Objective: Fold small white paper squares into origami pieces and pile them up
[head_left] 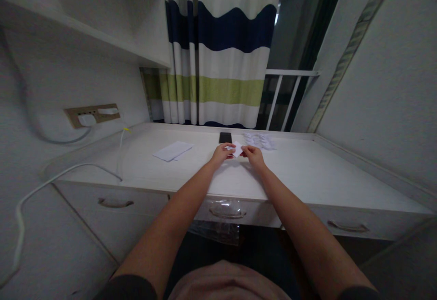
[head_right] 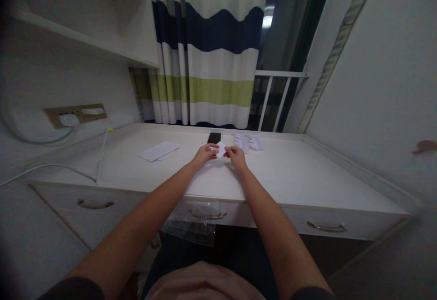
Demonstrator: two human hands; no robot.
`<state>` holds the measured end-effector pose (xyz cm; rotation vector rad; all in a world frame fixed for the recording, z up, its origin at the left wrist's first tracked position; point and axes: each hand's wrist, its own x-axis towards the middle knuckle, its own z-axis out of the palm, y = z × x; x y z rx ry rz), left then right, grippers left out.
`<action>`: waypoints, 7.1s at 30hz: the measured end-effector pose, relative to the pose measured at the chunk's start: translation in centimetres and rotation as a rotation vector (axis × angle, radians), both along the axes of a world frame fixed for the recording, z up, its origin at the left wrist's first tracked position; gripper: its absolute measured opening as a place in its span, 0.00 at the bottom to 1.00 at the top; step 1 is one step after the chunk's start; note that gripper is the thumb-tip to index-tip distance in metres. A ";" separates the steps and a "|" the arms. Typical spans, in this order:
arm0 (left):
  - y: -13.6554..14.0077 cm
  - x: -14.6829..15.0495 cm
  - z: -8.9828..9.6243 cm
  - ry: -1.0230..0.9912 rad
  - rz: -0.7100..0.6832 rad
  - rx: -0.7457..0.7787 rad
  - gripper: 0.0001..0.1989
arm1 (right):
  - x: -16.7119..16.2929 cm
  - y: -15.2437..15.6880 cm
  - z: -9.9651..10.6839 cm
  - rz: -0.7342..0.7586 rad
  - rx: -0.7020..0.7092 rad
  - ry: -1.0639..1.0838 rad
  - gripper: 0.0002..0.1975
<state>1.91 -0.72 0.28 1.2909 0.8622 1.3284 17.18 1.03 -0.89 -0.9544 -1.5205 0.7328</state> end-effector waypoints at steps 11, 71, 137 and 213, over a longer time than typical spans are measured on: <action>0.0 0.2 -0.2 0.056 -0.046 0.060 0.18 | 0.3 0.1 0.0 -0.031 -0.007 0.010 0.26; 0.3 -0.2 -0.2 0.078 0.024 0.115 0.12 | 0.2 -0.8 0.6 0.111 -0.062 0.049 0.16; 0.6 -0.5 -0.1 0.235 0.090 0.174 0.04 | 0.7 0.7 -0.5 0.046 0.017 -0.084 0.16; 0.5 0.0 -0.5 0.252 -0.002 0.092 0.07 | -0.1 -0.4 0.3 0.132 -0.171 0.114 0.15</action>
